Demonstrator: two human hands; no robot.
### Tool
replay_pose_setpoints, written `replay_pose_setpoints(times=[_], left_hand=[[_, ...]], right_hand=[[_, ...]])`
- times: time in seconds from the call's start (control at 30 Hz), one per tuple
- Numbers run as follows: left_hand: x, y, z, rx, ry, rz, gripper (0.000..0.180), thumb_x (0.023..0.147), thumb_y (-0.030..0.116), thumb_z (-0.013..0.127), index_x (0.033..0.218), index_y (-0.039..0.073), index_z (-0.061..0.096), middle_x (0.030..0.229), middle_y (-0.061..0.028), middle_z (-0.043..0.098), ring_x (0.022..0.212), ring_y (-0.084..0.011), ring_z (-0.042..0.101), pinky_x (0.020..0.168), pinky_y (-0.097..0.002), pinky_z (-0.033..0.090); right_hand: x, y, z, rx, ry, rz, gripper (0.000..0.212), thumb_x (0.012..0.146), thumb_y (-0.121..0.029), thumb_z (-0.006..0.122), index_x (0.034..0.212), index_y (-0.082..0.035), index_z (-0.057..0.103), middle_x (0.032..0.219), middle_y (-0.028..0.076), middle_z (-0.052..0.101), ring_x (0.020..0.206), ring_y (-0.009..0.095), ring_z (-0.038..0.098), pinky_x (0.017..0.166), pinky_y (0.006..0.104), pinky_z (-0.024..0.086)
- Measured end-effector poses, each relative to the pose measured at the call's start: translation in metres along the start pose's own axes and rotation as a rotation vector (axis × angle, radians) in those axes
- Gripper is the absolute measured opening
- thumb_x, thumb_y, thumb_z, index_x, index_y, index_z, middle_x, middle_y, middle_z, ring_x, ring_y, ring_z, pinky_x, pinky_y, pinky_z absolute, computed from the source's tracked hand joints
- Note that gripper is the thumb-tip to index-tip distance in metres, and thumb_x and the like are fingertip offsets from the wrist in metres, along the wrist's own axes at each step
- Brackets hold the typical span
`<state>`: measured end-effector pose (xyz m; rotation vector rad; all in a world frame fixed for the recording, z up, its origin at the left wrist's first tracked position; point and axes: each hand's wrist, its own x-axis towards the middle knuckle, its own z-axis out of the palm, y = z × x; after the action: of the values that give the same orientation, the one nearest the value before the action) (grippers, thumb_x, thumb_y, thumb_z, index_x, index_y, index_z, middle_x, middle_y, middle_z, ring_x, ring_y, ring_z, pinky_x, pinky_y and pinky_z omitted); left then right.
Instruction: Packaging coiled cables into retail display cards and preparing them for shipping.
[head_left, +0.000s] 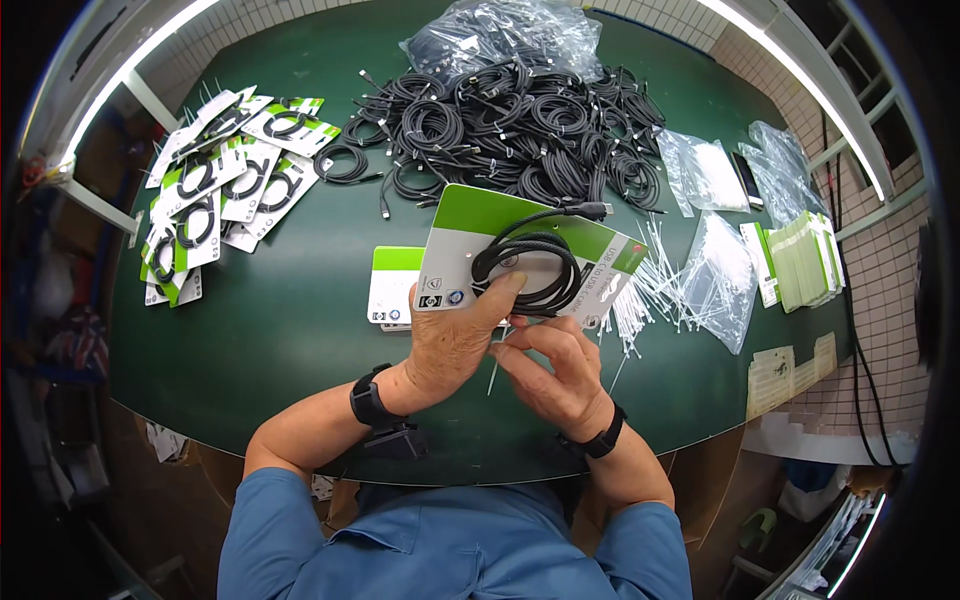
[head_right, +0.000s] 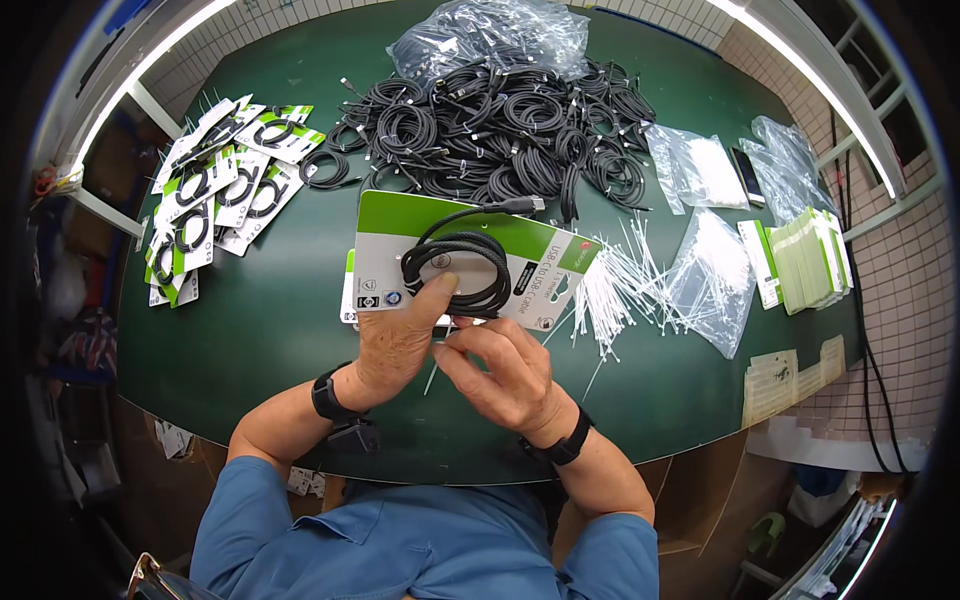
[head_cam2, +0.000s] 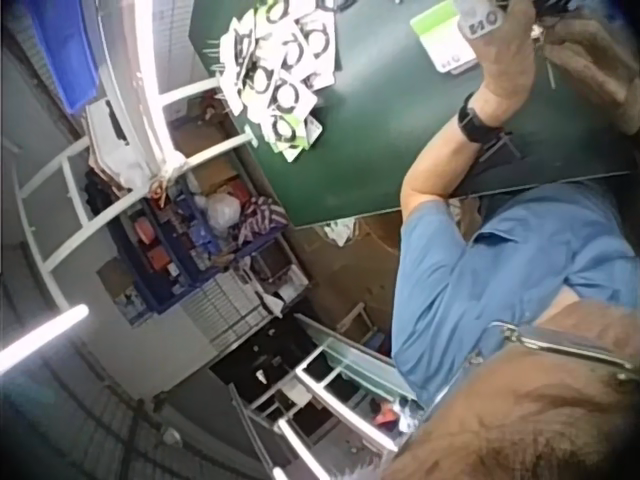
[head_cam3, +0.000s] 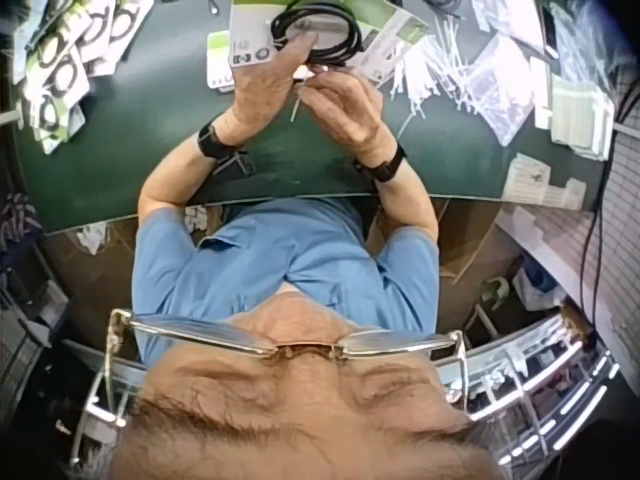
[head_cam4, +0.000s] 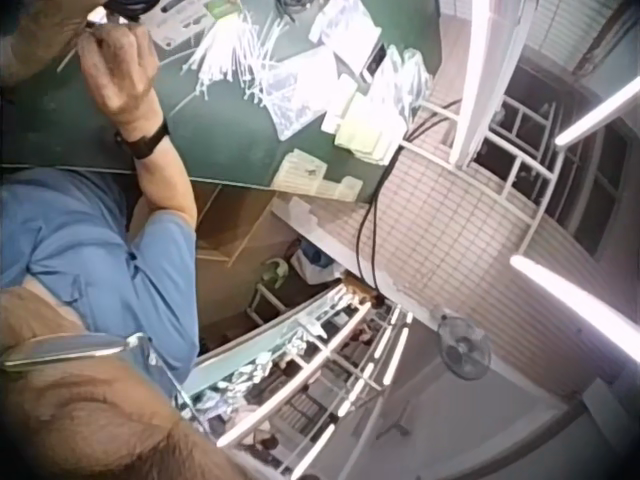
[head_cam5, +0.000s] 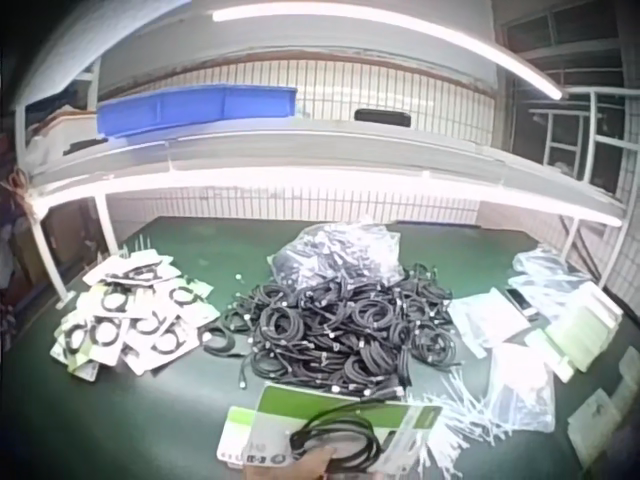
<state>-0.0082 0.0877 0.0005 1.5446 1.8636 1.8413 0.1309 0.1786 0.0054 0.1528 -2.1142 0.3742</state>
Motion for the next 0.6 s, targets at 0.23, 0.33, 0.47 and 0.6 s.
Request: replay_pose_setpoints(times=[0.23, 0.33, 0.47, 0.6], left_hand=[[0.0024, -0.0057, 0.0000, -0.069, -0.025, -0.085, 0.036, 0.084, 0.004, 0.076, 0.118, 0.018, 0.072, 0.108, -0.0052, 0.068, 0.084, -0.0197, 0.070, 0.070, -0.0300, 0.057], [-0.0004, -0.0098, -0.0017, 0.055, -0.069, -0.052, 0.039, 0.084, 0.004, 0.077, 0.119, 0.019, 0.072, 0.110, -0.0050, 0.068, 0.085, -0.0191, 0.070, 0.071, -0.0302, 0.057], [0.0021, -0.0045, -0.0003, -0.264, -0.044, -0.196, 0.036, 0.087, 0.006, 0.077, 0.121, 0.019, 0.071, 0.111, -0.0056, 0.068, 0.087, -0.0192, 0.071, 0.072, -0.0307, 0.057], [0.0033, -0.0100, -0.0078, 0.330, -0.060, 0.264, 0.029, 0.093, 0.006, 0.073, 0.121, 0.014, 0.069, 0.109, -0.0057, 0.070, 0.086, -0.0168, 0.071, 0.071, -0.0289, 0.057]], right_hand=[[0.0002, -0.0016, 0.0007, 0.053, 0.036, 0.066, 0.036, 0.070, 0.009, 0.082, 0.102, -0.005, 0.072, 0.101, 0.009, 0.064, 0.076, 0.024, 0.066, 0.067, 0.0346, 0.059], [0.0021, -0.0020, -0.0007, 0.080, 0.050, 0.062, 0.034, 0.071, 0.008, 0.082, 0.101, -0.004, 0.072, 0.101, 0.010, 0.065, 0.076, 0.024, 0.067, 0.066, 0.0346, 0.059], [0.0019, -0.0004, -0.0017, 0.119, 0.062, 0.055, 0.033, 0.071, 0.007, 0.083, 0.101, -0.004, 0.072, 0.101, 0.011, 0.065, 0.077, 0.025, 0.068, 0.067, 0.0346, 0.060], [0.0023, -0.0003, -0.0030, 0.145, 0.061, 0.034, 0.033, 0.072, 0.006, 0.083, 0.101, -0.004, 0.073, 0.102, 0.011, 0.066, 0.078, 0.025, 0.068, 0.067, 0.0346, 0.061]])
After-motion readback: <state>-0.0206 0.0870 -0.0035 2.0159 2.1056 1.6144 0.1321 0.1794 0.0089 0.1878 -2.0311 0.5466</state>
